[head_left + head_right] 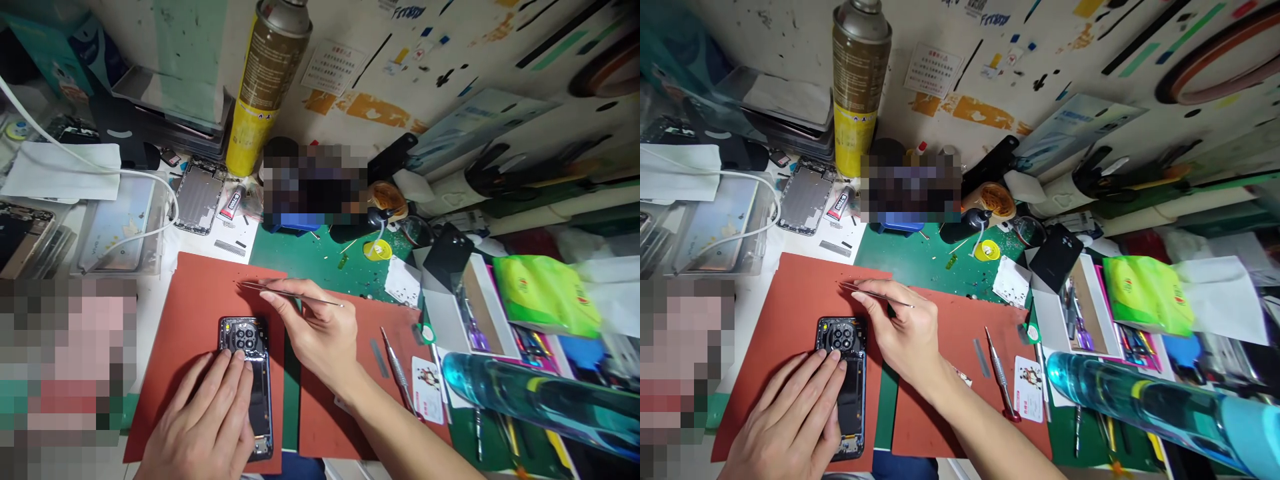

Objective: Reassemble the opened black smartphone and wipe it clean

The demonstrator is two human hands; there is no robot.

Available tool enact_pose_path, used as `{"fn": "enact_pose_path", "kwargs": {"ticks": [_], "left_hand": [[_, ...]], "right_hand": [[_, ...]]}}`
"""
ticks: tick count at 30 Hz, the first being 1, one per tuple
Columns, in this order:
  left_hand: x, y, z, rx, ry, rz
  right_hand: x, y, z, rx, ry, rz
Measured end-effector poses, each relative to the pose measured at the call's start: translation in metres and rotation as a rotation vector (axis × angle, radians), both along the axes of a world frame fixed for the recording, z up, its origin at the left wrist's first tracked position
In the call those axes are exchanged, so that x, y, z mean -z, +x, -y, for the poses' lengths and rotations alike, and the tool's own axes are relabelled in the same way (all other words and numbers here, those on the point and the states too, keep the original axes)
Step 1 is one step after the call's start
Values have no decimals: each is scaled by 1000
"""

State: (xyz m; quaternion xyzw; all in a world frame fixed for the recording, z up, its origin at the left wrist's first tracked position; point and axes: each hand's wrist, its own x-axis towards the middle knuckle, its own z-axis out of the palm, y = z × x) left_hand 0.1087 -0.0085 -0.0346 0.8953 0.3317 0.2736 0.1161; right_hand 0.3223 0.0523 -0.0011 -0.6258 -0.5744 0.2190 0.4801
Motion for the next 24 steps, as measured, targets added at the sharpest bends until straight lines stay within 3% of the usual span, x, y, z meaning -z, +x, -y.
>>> {"fn": "enact_pose_path", "kwargs": {"ticks": [9,16,24], "left_hand": [[2,1,0,-3,-10,11],[2,1,-1,-1,-9,12],[2,0,1,-9,4,6]], "right_hand": [[4,-5,-12,-122,63,108],[-10,1,-9,-129,96,156],[-2,-11,-15,-21,6,52]]}}
